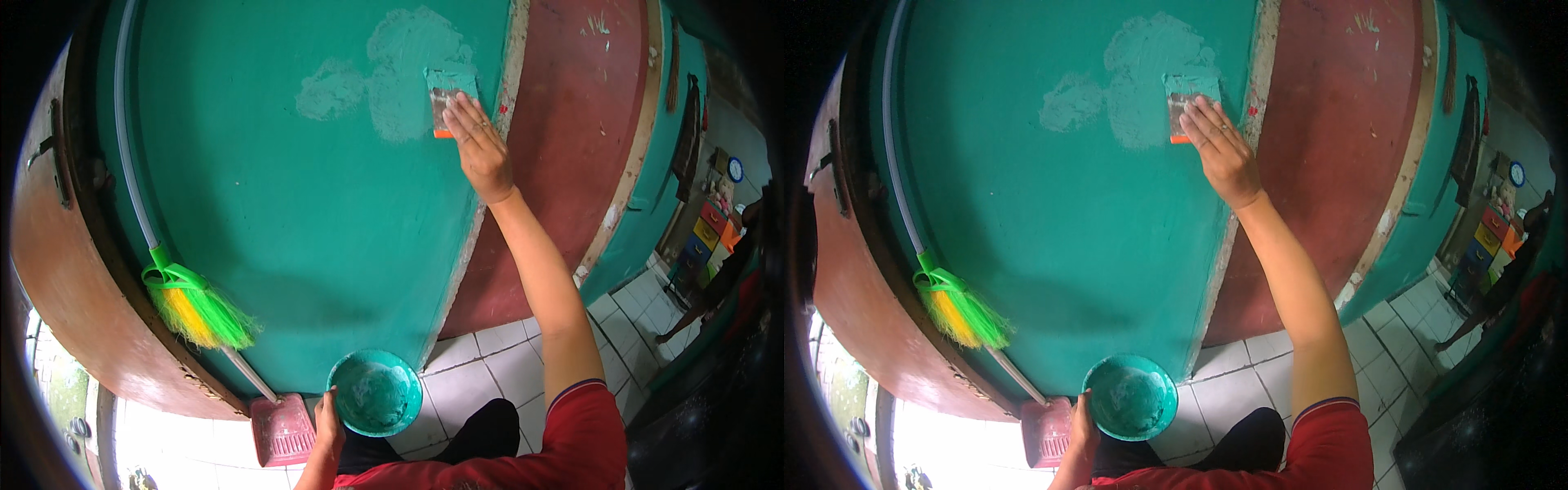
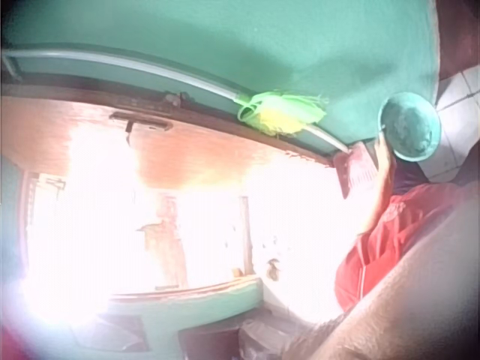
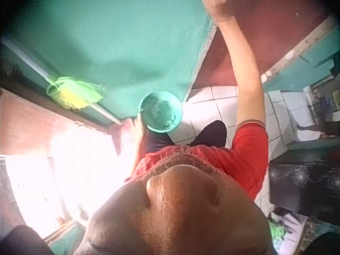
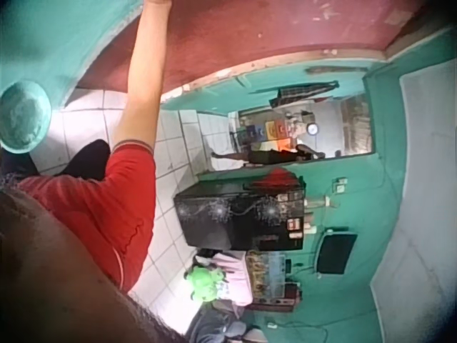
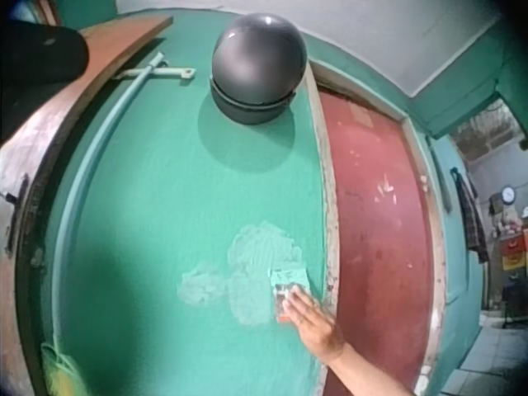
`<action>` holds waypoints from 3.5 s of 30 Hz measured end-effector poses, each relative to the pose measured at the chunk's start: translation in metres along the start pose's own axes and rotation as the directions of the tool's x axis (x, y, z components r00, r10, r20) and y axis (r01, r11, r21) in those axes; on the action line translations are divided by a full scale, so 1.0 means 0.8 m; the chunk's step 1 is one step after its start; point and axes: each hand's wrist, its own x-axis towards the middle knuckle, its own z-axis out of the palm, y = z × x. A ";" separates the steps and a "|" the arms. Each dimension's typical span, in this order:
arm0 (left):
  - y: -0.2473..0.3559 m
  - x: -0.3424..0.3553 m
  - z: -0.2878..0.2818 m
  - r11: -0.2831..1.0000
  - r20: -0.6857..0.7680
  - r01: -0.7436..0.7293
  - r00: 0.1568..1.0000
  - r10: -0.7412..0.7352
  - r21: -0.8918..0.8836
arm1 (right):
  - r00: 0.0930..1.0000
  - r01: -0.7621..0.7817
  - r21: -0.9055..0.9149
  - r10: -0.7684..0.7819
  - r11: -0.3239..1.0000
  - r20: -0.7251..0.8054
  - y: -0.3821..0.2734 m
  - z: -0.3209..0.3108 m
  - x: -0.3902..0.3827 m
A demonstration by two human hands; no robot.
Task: The person applies a white paste to a green wall using a putty knife, smoothing it over several areas. They hold a green bowl containing the paste in the other hand and move between an outdoor section and an indoor doorway while working.
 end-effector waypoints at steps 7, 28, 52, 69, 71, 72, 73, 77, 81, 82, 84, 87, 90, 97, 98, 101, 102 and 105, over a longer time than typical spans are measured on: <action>-0.008 0.011 -0.009 0.999 0.010 -0.001 1.000 0.000 0.051 | 0.992 0.040 -0.010 -0.041 0.999 -0.116 0.027 0.008 0.069; 0.013 -0.013 0.018 0.998 -0.030 -0.033 0.999 0.035 0.045 | 0.994 0.105 -0.006 -0.105 0.994 -0.030 0.017 0.022 0.083; 0.000 -0.007 -0.005 0.999 -0.004 0.015 1.000 -0.015 0.049 | 0.990 0.060 0.136 -0.077 0.989 0.122 -0.054 -0.006 -0.005; -0.006 -0.005 -0.005 1.000 0.029 0.001 1.000 -0.002 0.028 | 0.990 -0.011 0.091 -0.002 0.996 0.143 -0.053 -0.024 -0.051; -0.002 -0.010 -0.002 0.999 0.016 -0.008 1.000 0.008 0.039 | 0.989 -0.019 0.108 0.003 0.994 0.146 -0.055 -0.031 -0.054; -0.001 -0.011 -0.002 0.998 -0.001 -0.021 1.000 0.021 0.052 | 0.992 -0.018 0.113 0.004 0.993 0.123 -0.050 -0.036 -0.048; -0.001 -0.010 -0.003 0.997 -0.018 -0.034 0.999 0.035 0.064 | 0.995 -0.017 0.118 0.005 0.993 0.100 -0.045 -0.040 -0.039; -0.003 -0.010 -0.003 0.997 -0.036 -0.015 0.999 0.018 0.070 | 0.999 -0.036 0.004 0.036 0.999 -0.037 0.009 -0.031 0.005; -0.007 -0.008 -0.003 0.999 0.003 -0.038 0.999 0.038 0.020 | 0.994 -0.042 -0.054 0.036 0.998 -0.108 0.026 -0.015 0.022; -0.004 -0.013 0.001 0.999 0.000 -0.030 1.000 0.031 0.032 | 0.992 -0.034 -0.050 0.028 0.998 -0.121 0.025 -0.013 0.025; 0.000 -0.016 0.003 0.999 -0.004 -0.015 1.000 0.015 0.046 | 0.989 -0.022 -0.037 0.017 0.999 -0.147 0.024 -0.008 0.033; -0.001 -0.013 -0.002 0.999 -0.006 -0.004 1.000 0.004 0.047 | 0.986 -0.010 -0.023 0.007 1.000 -0.166 0.031 0.004 0.046; -0.001 -0.011 -0.007 0.999 -0.005 -0.016 1.000 0.016 0.043 | 0.989 -0.007 -0.032 0.002 0.999 -0.148 0.037 0.014 0.054; -0.010 -0.004 -0.016 0.999 -0.006 -0.031 0.999 0.031 0.033 | 0.999 0.010 0.000 -0.010 1.000 -0.046 0.013 0.010 0.020; -0.009 -0.007 -0.017 0.999 -0.021 -0.027 0.999 0.028 0.027 | 0.999 0.018 0.025 -0.018 1.000 -0.027 0.006 0.007 0.013; -0.012 -0.006 -0.020 1.000 -0.020 -0.028 0.999 0.029 0.014 | 1.000 0.024 0.004 -0.024 1.000 -0.013 0.003 -0.010 0.013; -0.015 -0.002 -0.024 1.000 -0.024 -0.023 0.999 0.023 0.013 | 0.999 0.025 0.003 -0.025 1.000 -0.035 0.010 -0.012 0.021; -0.014 0.001 -0.020 0.999 -0.028 -0.043 0.999 0.044 0.031 | 0.994 0.029 -0.033 -0.032 0.999 -0.102 0.036 -0.004 0.045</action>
